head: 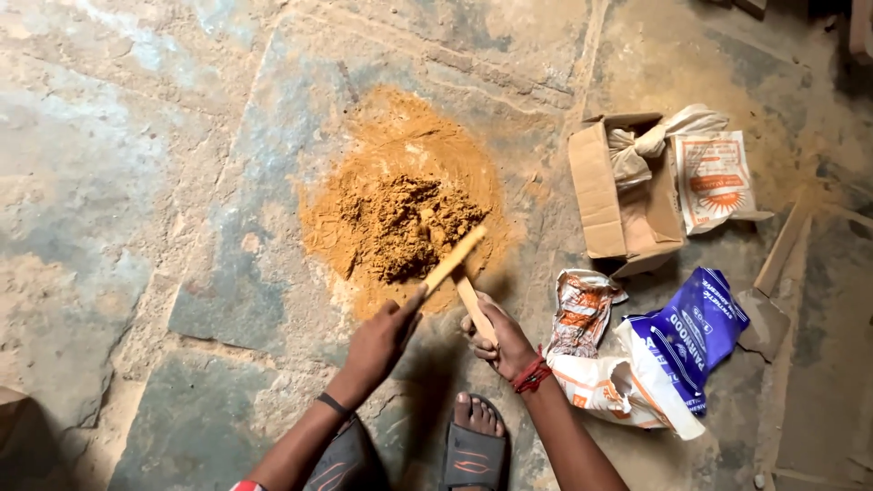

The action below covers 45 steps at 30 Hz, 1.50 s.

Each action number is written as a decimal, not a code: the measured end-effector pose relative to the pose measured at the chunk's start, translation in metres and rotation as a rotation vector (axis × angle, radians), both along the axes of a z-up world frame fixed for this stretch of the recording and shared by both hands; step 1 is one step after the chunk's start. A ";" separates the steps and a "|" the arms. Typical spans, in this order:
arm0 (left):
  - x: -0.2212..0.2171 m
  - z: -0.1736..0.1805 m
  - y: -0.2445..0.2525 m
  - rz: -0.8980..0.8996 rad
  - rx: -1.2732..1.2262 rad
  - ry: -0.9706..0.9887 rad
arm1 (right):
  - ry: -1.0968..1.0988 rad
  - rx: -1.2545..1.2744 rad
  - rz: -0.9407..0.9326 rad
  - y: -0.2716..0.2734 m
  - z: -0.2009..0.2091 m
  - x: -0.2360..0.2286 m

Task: The person mixes adhesive powder with liquid on the floor using wooden sticks.

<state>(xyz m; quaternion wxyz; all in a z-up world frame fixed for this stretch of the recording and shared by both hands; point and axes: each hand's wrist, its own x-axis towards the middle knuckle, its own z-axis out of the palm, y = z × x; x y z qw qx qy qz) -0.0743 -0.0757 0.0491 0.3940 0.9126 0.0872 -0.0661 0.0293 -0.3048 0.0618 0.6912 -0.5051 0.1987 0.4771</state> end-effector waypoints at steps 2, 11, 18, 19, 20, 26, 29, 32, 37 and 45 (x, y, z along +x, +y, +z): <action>-0.008 -0.005 -0.004 -0.032 0.038 -0.020 | 0.012 -0.021 -0.011 0.001 -0.004 -0.001; 0.008 -0.037 0.013 -0.127 0.120 -0.051 | -0.003 0.039 -0.034 -0.001 -0.005 -0.006; 0.053 -0.080 0.033 -0.092 0.187 0.003 | 0.024 0.017 -0.053 0.002 0.001 -0.004; 0.058 -0.086 0.035 -0.094 0.182 0.006 | 0.027 0.013 -0.054 0.002 0.005 -0.005; 0.063 -0.091 0.039 -0.064 0.223 -0.032 | 0.002 -0.015 -0.034 0.005 0.008 -0.003; 0.077 -0.038 0.046 0.086 0.018 -0.024 | -0.011 -0.134 -0.011 0.007 0.020 -0.003; 0.051 -0.030 0.034 0.218 -0.232 -0.119 | 0.118 0.027 -0.047 -0.013 -0.005 -0.006; 0.025 -0.035 0.016 0.206 -0.198 -0.164 | 0.191 0.285 -0.051 -0.021 -0.026 0.000; 0.003 0.001 -0.006 0.132 -0.044 -0.144 | 0.273 0.322 -0.076 -0.010 -0.035 0.011; 0.009 -0.028 -0.007 -0.003 0.201 0.018 | 0.131 0.188 -0.075 -0.006 -0.023 0.009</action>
